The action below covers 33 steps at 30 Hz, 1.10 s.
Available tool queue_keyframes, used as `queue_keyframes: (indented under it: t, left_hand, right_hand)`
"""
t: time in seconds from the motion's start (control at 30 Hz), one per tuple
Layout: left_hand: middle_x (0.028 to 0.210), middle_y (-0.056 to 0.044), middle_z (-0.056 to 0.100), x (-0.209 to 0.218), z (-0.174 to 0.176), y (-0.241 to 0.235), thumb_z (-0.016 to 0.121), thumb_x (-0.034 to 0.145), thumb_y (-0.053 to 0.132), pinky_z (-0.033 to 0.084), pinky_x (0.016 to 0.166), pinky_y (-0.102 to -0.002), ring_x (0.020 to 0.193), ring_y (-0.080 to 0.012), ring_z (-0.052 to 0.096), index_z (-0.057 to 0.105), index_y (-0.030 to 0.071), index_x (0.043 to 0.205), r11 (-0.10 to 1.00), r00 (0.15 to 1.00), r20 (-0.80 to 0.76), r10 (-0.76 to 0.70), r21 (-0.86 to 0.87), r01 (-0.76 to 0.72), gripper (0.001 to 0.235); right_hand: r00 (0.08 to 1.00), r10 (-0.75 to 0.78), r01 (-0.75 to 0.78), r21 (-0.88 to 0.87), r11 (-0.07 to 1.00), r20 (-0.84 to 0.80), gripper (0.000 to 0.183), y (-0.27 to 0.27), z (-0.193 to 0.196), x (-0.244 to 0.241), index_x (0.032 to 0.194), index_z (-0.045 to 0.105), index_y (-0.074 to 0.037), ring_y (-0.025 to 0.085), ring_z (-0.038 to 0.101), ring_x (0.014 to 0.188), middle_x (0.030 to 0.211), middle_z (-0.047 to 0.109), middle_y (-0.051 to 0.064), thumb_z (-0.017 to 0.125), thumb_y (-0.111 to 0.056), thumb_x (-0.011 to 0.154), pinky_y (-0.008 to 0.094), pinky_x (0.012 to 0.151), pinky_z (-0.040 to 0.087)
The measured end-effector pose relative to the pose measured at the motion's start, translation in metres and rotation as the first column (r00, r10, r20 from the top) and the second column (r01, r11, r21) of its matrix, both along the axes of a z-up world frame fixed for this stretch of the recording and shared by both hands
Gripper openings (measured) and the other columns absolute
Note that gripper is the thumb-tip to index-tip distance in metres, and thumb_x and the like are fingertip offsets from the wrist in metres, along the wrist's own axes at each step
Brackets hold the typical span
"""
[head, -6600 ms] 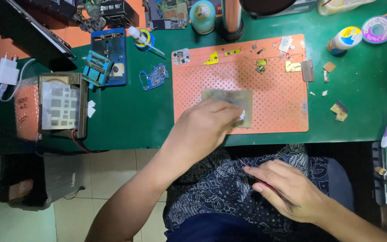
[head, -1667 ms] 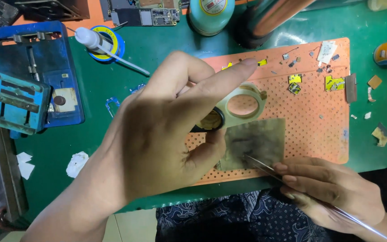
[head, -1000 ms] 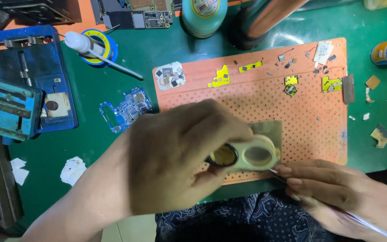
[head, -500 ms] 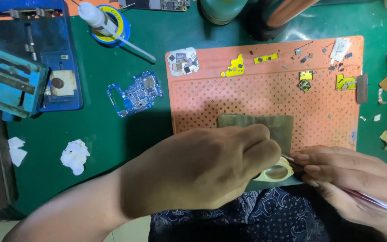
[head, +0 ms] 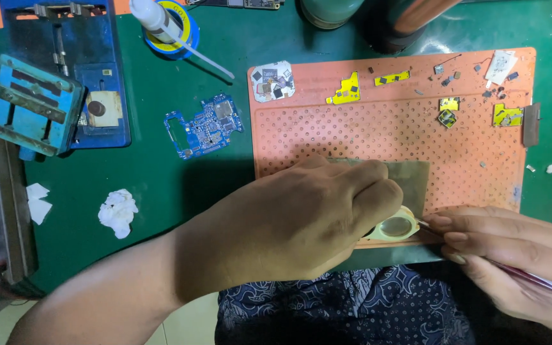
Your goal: The person cleans a workbench mat with a cloth, then uses tweezers to handle a small blue circuit board. They connect multimeter probes to the board to test it and later inspect the board under a microscope.
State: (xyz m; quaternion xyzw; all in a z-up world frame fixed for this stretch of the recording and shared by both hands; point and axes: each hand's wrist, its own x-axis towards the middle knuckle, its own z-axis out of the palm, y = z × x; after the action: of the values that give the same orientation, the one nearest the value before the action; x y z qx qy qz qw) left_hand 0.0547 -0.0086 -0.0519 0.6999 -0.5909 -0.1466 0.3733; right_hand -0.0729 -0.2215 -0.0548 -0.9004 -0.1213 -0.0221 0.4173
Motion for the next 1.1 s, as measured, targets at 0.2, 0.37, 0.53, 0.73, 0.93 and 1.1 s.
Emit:
queue_keyframes:
  t: [0.2,0.37,0.53,0.73,0.93,1.1]
  left_hand:
    - [0.077,-0.013,0.044,-0.0002,-0.0006,-0.0002,0.049,0.077,-0.006,0.037,0.05,-0.038,0.055,-0.0259,0.046,0.039,0.004,0.082,1.0,1.0,-0.01,-0.006,0.004,0.006,0.015]
    - [0.077,-0.011,0.044,-0.0011,-0.0012,-0.0017,0.05,0.079,-0.002,0.038,0.047,-0.037,0.054,-0.024,0.046,0.039,0.005,0.083,0.999,1.0,0.03,0.002,0.035,-0.003,0.014]
    - [0.076,-0.011,0.044,-0.0007,-0.0025,-0.0019,0.051,0.079,0.0,0.039,0.055,-0.036,0.058,-0.0226,0.045,0.041,0.005,0.084,1.0,0.998,0.054,-0.014,0.014,0.013,0.013]
    - [0.076,-0.01,0.044,-0.0013,-0.0033,-0.0019,0.051,0.082,0.003,0.039,0.056,-0.036,0.057,-0.022,0.043,0.041,0.005,0.084,1.0,0.997,0.081,0.004,0.009,-0.005,0.01]
    - [0.074,-0.009,0.044,-0.001,-0.0033,-0.0017,0.049,0.084,0.002,0.037,0.056,-0.036,0.057,-0.0213,0.042,0.04,0.005,0.082,1.0,0.997,0.079,0.003,-0.009,-0.003,0.01]
    - [0.073,-0.009,0.042,-0.0006,-0.0027,-0.0014,0.048,0.083,-0.001,0.036,0.053,-0.036,0.055,-0.021,0.041,0.04,0.005,0.081,1.0,0.996,0.087,0.003,-0.011,-0.002,0.011]
  right_hand:
    - [1.0,-0.002,0.003,-0.009,1.0,0.02,0.015,-0.0023,-0.0031,-0.0007,0.083,0.054,-0.004,0.023,0.067,0.09,0.094,0.062,0.014,0.055,-0.008,0.069,0.03,0.083,0.056]
    - [0.999,-0.015,0.015,-0.009,1.0,0.034,0.015,-0.0005,-0.0035,-0.0007,0.082,0.054,-0.003,0.023,0.067,0.089,0.093,0.062,0.014,0.055,-0.009,0.069,0.031,0.083,0.056]
    - [0.999,-0.008,0.008,-0.009,1.0,0.041,0.014,-0.0019,-0.0056,-0.001,0.082,0.054,-0.002,0.023,0.067,0.089,0.093,0.062,0.015,0.055,-0.007,0.069,0.03,0.082,0.056]
    - [0.999,-0.026,0.026,-0.015,1.0,0.028,0.014,-0.0021,-0.0063,-0.0017,0.083,0.055,-0.003,0.022,0.067,0.089,0.091,0.063,0.013,0.055,-0.009,0.07,0.029,0.08,0.056]
    - [0.999,-0.035,0.037,-0.033,0.999,0.032,0.014,-0.0013,-0.0053,-0.0015,0.082,0.055,-0.003,0.021,0.067,0.088,0.091,0.063,0.013,0.057,-0.008,0.069,0.029,0.079,0.056]
    - [0.998,-0.051,0.052,-0.02,0.998,0.038,0.013,0.0009,-0.0052,-0.0005,0.081,0.055,-0.003,0.021,0.067,0.085,0.09,0.063,0.014,0.058,-0.007,0.069,0.03,0.079,0.056]
